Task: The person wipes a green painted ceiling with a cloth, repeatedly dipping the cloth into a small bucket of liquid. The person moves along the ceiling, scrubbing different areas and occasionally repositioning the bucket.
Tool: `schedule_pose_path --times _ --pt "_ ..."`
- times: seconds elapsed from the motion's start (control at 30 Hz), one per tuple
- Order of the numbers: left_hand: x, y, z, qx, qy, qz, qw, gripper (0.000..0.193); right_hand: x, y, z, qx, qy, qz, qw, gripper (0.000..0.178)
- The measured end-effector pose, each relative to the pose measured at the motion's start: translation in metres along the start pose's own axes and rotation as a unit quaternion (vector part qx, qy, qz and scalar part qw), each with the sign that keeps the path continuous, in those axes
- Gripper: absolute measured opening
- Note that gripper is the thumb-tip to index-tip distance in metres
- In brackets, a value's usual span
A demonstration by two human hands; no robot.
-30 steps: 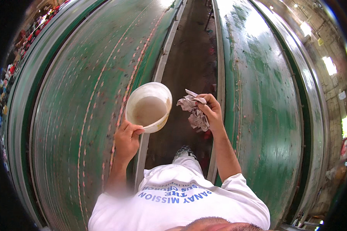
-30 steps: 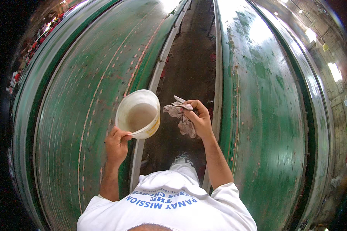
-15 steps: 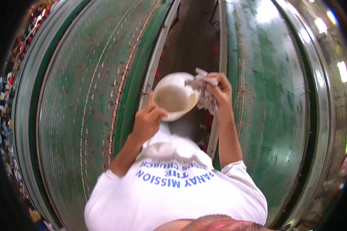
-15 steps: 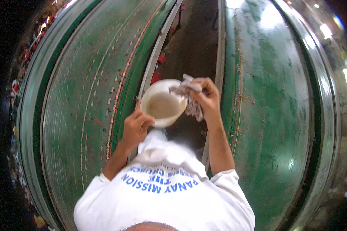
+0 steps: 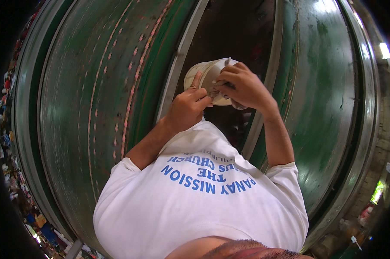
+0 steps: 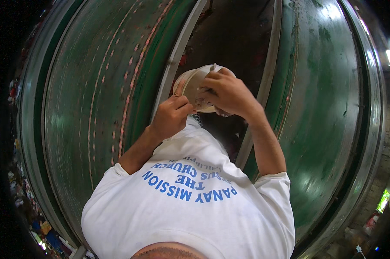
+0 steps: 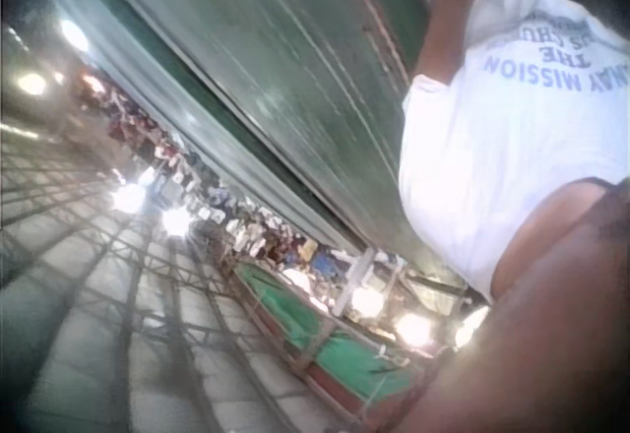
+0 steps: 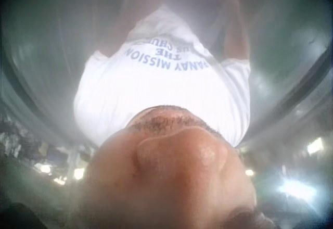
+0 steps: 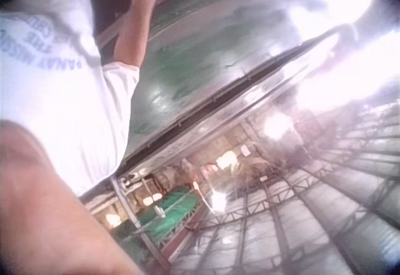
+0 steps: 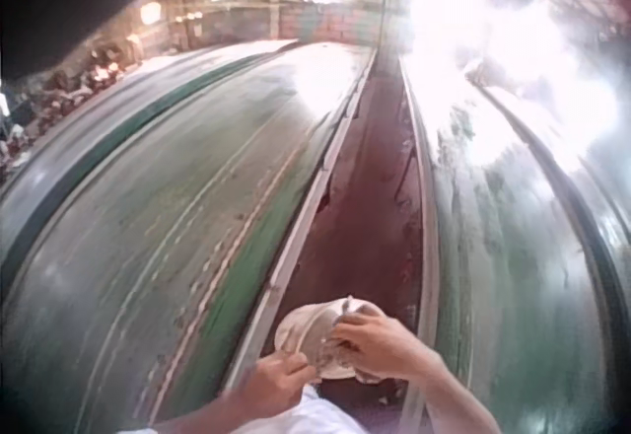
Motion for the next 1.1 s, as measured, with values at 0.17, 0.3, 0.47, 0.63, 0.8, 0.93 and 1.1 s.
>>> schedule_pose_path --times 0.17,0.3,0.47,0.63,0.8,0.93,1.1 --pt "0.061 -0.136 -0.010 0.021 -0.028 -0.051 0.998 0.011 -0.136 -0.099 0.024 -0.004 0.049 -0.047 0.998 0.027" --pt "0.116 -0.227 -0.019 0.021 -0.037 -0.070 0.997 0.011 -0.226 -0.160 0.045 0.036 0.026 -0.098 0.994 0.032" --pt "0.185 -0.344 -0.040 0.025 -0.021 -0.066 0.997 0.013 -0.333 -0.223 0.104 0.084 0.010 -0.087 0.993 0.039" --pt "0.237 -0.466 -0.055 0.047 -0.021 -0.044 0.998 0.013 -0.425 -0.264 0.145 0.156 0.008 -0.087 0.984 0.067" --pt "0.269 -0.570 -0.059 0.044 -0.045 -0.061 0.996 0.014 -0.499 -0.317 0.219 0.220 0.024 -0.131 0.966 0.081" --pt "0.310 -0.640 -0.071 0.052 -0.016 -0.050 0.997 0.019 -0.555 -0.345 0.246 0.235 0.024 -0.140 0.962 0.089" --pt "0.389 -0.727 -0.089 0.052 0.035 -0.040 0.997 0.018 -0.640 -0.407 0.265 0.287 -0.009 -0.118 0.950 0.076"
Point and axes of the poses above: each hand's wrist, its own y-axis away from the middle knuckle, its own z-axis out of the back of the hand, x = y × z, the point moved 10 cm from there along -y, towards the middle knuckle, and after that the axes turned 6 degrees about x, right-handed, at the moved point
